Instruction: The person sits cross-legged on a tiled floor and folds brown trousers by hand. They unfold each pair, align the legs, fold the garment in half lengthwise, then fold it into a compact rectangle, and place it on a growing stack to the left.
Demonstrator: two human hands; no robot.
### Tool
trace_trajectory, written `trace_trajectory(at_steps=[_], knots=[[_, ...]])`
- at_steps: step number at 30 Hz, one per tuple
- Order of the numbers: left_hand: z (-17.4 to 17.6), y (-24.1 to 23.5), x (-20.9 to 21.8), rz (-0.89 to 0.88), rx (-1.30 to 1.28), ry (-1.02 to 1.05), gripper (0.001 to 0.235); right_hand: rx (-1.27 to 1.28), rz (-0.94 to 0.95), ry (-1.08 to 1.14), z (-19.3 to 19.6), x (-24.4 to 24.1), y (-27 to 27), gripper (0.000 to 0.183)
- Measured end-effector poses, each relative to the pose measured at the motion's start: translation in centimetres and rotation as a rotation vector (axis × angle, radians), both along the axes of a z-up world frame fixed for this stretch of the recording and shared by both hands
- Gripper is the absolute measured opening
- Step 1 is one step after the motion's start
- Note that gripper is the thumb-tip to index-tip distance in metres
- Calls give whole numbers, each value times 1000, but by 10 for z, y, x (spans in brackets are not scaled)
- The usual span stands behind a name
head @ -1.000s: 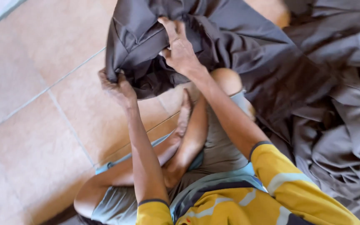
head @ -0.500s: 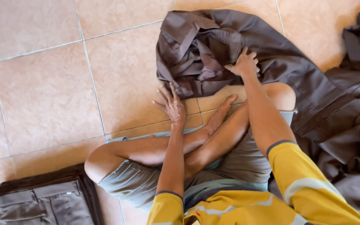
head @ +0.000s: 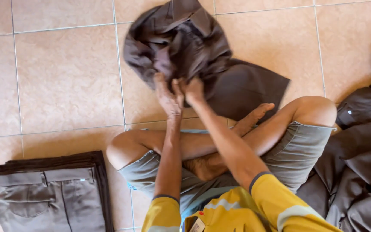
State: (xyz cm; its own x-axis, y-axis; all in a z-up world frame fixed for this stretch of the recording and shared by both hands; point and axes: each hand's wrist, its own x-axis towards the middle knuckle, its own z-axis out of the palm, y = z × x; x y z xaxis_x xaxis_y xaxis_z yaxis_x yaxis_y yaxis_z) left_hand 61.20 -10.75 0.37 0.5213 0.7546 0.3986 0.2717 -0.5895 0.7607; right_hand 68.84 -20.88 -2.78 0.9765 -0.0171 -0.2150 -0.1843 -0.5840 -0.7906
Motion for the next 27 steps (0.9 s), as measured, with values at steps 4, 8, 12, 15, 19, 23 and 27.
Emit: trace_trajectory(at_steps=[4,8,12,15,19,23,27], knots=[[3,14,-14,-95,-103,149,53,166,505,189,96,-87,19,49],[-21,10,-6,-36,-124,426,120,111,931,-79,101,-98,-26,44],[-5,-15,0,-95,136,702,91,-84,822,-388,54,-41,-99,26],[-28,-22,7,-317,154,595,72,-453,585,-573,43,2,-136,75],[-63,-8,7,-570,171,515,52,-559,557,-370,13,-32,-112,93],[-90,29,16,-785,400,667,54,-510,672,-367,-2,-94,-65,79],[-32,53,-1,-820,596,897,45,-245,971,68,73,-121,-70,79]])
